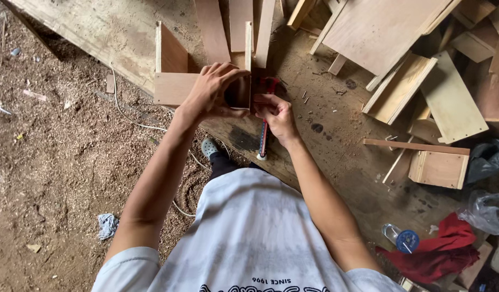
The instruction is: The person assembles a small wooden box by positioning planks and hammering nails into place. They repeatedly align pieces, insert nails, and strike them with a hammer to secure the structure.
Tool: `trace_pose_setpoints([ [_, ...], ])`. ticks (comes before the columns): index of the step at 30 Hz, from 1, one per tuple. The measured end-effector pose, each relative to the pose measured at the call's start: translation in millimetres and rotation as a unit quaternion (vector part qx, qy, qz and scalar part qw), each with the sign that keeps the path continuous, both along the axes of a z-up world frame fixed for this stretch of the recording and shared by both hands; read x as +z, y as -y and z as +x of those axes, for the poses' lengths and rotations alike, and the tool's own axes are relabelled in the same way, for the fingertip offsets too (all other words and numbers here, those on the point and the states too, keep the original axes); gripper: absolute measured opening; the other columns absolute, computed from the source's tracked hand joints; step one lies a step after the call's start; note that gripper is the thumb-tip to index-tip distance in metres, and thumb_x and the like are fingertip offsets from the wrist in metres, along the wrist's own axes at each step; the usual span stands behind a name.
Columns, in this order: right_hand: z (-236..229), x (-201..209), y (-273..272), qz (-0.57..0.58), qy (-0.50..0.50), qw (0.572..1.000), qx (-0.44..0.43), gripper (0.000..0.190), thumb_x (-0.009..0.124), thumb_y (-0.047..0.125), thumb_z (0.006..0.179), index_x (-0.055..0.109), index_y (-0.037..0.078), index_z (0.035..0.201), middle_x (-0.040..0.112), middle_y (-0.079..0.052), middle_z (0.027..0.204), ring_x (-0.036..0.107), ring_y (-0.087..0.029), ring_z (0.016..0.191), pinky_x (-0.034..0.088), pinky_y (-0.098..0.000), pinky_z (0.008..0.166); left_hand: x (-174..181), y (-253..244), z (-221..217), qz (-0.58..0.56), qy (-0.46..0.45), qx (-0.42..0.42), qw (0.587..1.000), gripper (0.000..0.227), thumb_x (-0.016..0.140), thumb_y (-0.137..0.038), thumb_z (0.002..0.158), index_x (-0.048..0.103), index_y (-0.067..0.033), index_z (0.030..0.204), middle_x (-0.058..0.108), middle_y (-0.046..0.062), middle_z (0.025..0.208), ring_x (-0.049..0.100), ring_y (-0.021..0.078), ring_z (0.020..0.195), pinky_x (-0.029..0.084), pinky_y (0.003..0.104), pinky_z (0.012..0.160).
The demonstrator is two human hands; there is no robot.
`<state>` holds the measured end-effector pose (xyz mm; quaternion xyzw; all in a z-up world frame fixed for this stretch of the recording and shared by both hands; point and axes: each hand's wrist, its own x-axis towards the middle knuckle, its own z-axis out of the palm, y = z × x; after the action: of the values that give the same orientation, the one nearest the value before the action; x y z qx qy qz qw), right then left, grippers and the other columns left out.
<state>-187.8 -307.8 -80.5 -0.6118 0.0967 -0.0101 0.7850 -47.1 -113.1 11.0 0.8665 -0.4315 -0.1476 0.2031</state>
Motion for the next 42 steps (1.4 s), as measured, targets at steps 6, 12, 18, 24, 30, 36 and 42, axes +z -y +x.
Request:
trace_pose_setpoints([
  [6, -35.0, -41.6, 42.2, 0.033, -0.102, 0.993, -0.045, 0.02, 0.066, 0.003, 0.098, 0.068, 0.0, 0.118, 0.075, -0.006, 0.111, 0.073, -0.012, 0.1, 0.063, -0.0264, 0.089, 22.1, 35.4, -24.7, -0.117, 0.199, 0.046, 0.972, 0.097, 0.088, -0.06, 0.062, 0.054, -0.0161, 0.142, 0.046, 0.023, 0.145, 0.036, 0.0439, 0.137, 0.027, 0.071, 0.11],
  [12, -91.0, -108.2, 100.7, -0.003, -0.116, 0.977, -0.181, 0.019, 0.069, 0.002, 0.098, 0.071, -0.003, 0.116, 0.075, -0.007, 0.099, 0.069, -0.012, 0.083, 0.059, -0.0257, 0.071, -19.7, 114.2, -90.9, -0.216, 0.036, -0.037, 0.975, 0.057, 0.085, -0.03, 0.075, 0.064, -0.0133, 0.125, 0.057, 0.013, 0.127, 0.048, 0.037, 0.124, 0.041, 0.055, 0.107],
  [18, -118.4, -128.2, 124.9, -0.122, -0.244, 0.932, -0.239, 0.024, 0.07, 0.015, 0.099, 0.074, -0.001, 0.117, 0.073, -0.008, 0.089, 0.068, -0.012, 0.076, 0.058, -0.0255, 0.067, -94.6, 177.1, -116.6, -0.18, -0.097, -0.003, 0.979, 0.027, 0.08, -0.019, 0.08, 0.073, -0.0098, 0.105, 0.067, 0.013, 0.108, 0.061, 0.0349, 0.108, 0.049, 0.045, 0.092],
  [24, -118.0, -128.8, 152.7, -0.33, -0.188, 0.893, -0.243, 0.02, 0.072, 0.012, 0.096, 0.076, 0.003, 0.114, 0.079, -0.011, 0.094, 0.078, -0.02, 0.083, 0.059, -0.0303, 0.073, -163.2, 232.2, -104.7, -0.167, -0.091, 0.06, 0.98, 0.012, 0.075, -0.014, 0.085, 0.077, -0.0078, 0.095, 0.073, 0.013, 0.096, 0.069, 0.0318, 0.089, 0.056, 0.043, 0.078],
  [30, -74.2, -158.0, 184.6, -0.363, -0.206, 0.877, -0.237, 0.021, 0.069, 0.0, 0.095, 0.073, 0.003, 0.116, 0.073, -0.012, 0.101, 0.072, -0.019, 0.078, 0.061, -0.0315, 0.062, -193.3, 260.1, -99.3, -0.136, -0.113, 0.076, 0.981, 0.013, 0.075, -0.011, 0.088, 0.078, -0.0045, 0.098, 0.075, 0.012, 0.095, 0.071, 0.0251, 0.08, 0.059, 0.038, 0.071],
  [36, -39.1, -180.0, 212.2, -0.495, -0.171, 0.823, -0.219, 0.021, 0.074, 0.001, 0.092, 0.076, 0.003, 0.113, 0.07, -0.011, 0.101, 0.064, -0.017, 0.073, 0.056, -0.031, 0.064, -192.6, 242.6, -108.5, -0.085, -0.203, 0.122, 0.968, 0.015, 0.074, -0.012, 0.09, 0.078, -0.0041, 0.102, 0.074, 0.011, 0.1, 0.075, 0.0221, 0.085, 0.062, 0.032, 0.074],
  [42, -25.9, -171.6, 220.3, -0.466, -0.242, 0.846, -0.097, 0.009, 0.068, 0.004, 0.097, 0.074, 0.001, 0.103, 0.065, -0.01, 0.099, 0.059, -0.017, 0.067, 0.052, -0.0303, 0.048, -182.9, 235.1, -110.6, -0.076, -0.22, 0.111, 0.966, 0.016, 0.073, -0.012, 0.09, 0.077, -0.0048, 0.103, 0.073, 0.01, 0.101, 0.075, 0.022, 0.086, 0.063, 0.033, 0.077],
])
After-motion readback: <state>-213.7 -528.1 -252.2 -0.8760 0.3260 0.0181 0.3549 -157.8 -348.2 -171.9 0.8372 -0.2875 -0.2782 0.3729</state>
